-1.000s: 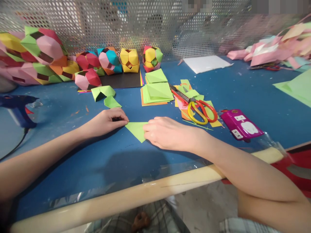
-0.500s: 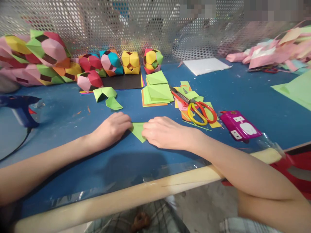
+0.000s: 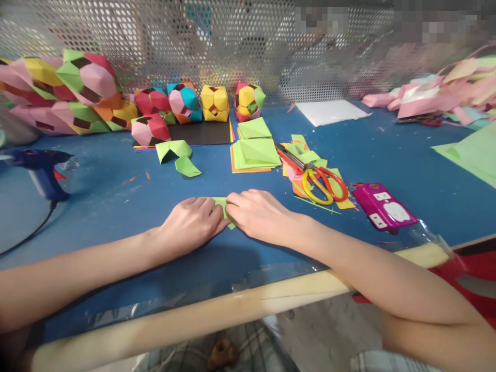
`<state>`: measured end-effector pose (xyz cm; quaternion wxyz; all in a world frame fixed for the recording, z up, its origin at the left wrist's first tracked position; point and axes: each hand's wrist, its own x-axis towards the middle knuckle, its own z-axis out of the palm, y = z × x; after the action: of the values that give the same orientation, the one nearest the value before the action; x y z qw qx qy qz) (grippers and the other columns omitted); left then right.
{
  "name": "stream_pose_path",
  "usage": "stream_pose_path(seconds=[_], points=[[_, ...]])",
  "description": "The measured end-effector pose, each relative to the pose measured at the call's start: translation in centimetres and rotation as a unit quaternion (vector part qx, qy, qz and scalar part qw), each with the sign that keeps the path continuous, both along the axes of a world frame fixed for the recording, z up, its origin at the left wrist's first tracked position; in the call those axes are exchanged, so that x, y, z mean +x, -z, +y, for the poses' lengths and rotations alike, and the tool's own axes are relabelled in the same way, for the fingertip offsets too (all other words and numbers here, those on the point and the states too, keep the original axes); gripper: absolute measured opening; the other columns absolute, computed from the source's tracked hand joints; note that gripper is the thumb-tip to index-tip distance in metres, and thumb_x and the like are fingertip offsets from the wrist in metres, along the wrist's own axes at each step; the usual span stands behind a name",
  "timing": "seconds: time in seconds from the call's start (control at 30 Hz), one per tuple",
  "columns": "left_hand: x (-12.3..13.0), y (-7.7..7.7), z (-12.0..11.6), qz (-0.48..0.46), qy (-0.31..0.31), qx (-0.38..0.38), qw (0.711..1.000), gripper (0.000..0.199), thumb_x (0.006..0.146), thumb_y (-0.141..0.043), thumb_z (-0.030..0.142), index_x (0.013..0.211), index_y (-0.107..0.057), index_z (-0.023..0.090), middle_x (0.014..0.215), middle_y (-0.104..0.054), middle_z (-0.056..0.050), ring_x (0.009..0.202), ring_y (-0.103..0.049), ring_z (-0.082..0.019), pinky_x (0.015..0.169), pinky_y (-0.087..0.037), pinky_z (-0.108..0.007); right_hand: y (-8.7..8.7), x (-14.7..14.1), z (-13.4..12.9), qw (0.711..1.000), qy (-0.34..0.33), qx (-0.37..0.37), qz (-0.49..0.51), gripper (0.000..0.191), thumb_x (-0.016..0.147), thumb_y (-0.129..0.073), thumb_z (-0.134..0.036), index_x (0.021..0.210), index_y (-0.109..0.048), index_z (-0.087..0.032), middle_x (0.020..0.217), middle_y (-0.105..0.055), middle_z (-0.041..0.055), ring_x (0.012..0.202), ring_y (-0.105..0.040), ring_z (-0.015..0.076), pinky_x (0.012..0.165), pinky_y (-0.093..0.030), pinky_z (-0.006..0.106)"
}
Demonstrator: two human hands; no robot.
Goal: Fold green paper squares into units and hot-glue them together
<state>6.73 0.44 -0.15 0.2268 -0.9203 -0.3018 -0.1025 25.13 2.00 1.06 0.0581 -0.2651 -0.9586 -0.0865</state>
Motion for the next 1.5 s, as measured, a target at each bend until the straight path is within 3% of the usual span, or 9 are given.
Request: stream_pose_path(seconds=[0.2,0.33,0.53,0.73,0.87,0.97,1.2,1.37,1.5], points=[[-0.1,0.0,0.1,-0.009,0.011,0.019,1.000,0.028,0.087,-0.048,0.022,0.062,-0.056,0.013,0.054,-0.055,-0.005,0.047,-0.053,-0.017,0.044,-0.034,-0.028,-0.6,-0.4,-1.0,0.999,0.017,-0.005,-0.044,0.024,0.086,-0.042,-0.008,0.100,-0.062,-0.012,0.100,-0.066,0.0103,0.076,-0.055,0.0188,0.067,-0.035,0.031],[-0.2,-0.1,0.2,-0.003,0.002,0.016,1.000,0.028,0.087,-0.049,0.028,0.063,-0.056,0.014,0.057,-0.055,-0.005,0.048,-0.052,-0.017,0.044,-0.032,-0.028,-2.0,1.1,-1.3,0.994,0.053,-0.045,-0.089,0.019,0.083,-0.047,-0.009,0.088,-0.064,-0.015,0.087,-0.067,0.0076,0.076,-0.055,0.0186,0.070,-0.032,0.031],[-0.4,0.0,0.2,0.007,0.002,0.023,1.000,0.026,0.086,-0.051,0.029,0.064,-0.054,0.015,0.059,-0.055,-0.004,0.049,-0.051,-0.016,0.045,-0.029,-0.028,-4.4,2.6,-0.7,0.969,0.126,-0.076,-0.200,0.025,0.082,-0.045,-0.013,0.064,-0.063,-0.016,0.058,-0.061,0.0052,0.053,-0.051,0.0161,0.056,-0.023,0.029],[-0.5,0.0,0.4,0.016,-0.006,0.016,1.000,0.022,0.085,-0.052,0.027,0.066,-0.054,0.016,0.063,-0.055,-0.004,0.052,-0.052,-0.017,0.046,-0.030,-0.029,-5.5,3.6,1.0,0.963,0.187,-0.140,-0.137,0.026,0.081,-0.044,-0.018,0.064,-0.064,-0.017,0.062,-0.064,0.0031,0.054,-0.054,0.0146,0.051,-0.025,0.027],[-0.6,0.1,0.5,0.024,-0.005,0.007,1.000,0.018,0.086,-0.050,0.025,0.072,-0.056,0.016,0.076,-0.060,-0.006,0.053,-0.052,-0.016,0.047,-0.033,-0.029,-5.1,3.5,1.4,0.973,0.199,-0.118,0.013,0.026,0.085,-0.042,-0.017,0.085,-0.068,-0.018,0.089,-0.070,0.0046,0.081,-0.061,0.0181,0.066,-0.039,0.028],[-0.6,0.1,0.6,0.035,0.002,-0.001,0.999,0.014,0.086,-0.047,0.022,0.083,-0.059,0.016,0.099,-0.063,-0.008,0.056,-0.053,-0.015,0.048,-0.036,-0.030,-3.9,2.1,0.8,0.983,0.139,-0.100,0.071,0.029,0.085,-0.041,-0.012,0.102,-0.064,-0.014,0.108,-0.066,0.0095,0.099,-0.058,0.0211,0.080,-0.042,0.032],[-0.7,0.1,0.8,0.046,0.014,-0.022,0.999,0.019,0.086,-0.047,0.021,0.100,-0.060,0.014,0.095,-0.067,-0.009,0.062,-0.058,-0.019,0.052,-0.041,-0.031,-1.6,0.2,-0.8,0.987,0.099,-0.124,-0.037,0.046,0.085,-0.038,-0.006,0.131,-0.042,-0.003,0.127,-0.054,0.0199,0.113,-0.054,0.0250,0.090,-0.041,0.040],[-0.7,-0.1,0.8,0.051,0.011,-0.011,0.999,0.016,0.086,-0.049,0.025,0.085,-0.062,0.014,0.090,-0.068,-0.010,0.059,-0.059,-0.019,0.051,-0.040,-0.031,-2.2,0.6,-1.5,0.983,0.111,-0.083,-0.120,0.045,0.081,-0.042,-0.002,0.125,-0.049,0.000,0.125,-0.056,0.0216,0.114,-0.054,0.0270,0.091,-0.039,0.039],[-0.6,-0.2,0.5,0.050,0.008,0.025,0.998,0.023,0.088,-0.047,0.028,0.077,-0.060,0.013,0.074,-0.065,-0.010,0.056,-0.058,-0.019,0.050,-0.036,-0.030,-2.6,1.1,-1.7,0.978,0.121,-0.060,-0.161,0.035,0.078,-0.044,-0.001,0.109,-0.059,0.001,0.101,-0.066,0.0212,0.090,-0.063,0.0259,0.078,-0.040,0.036]])
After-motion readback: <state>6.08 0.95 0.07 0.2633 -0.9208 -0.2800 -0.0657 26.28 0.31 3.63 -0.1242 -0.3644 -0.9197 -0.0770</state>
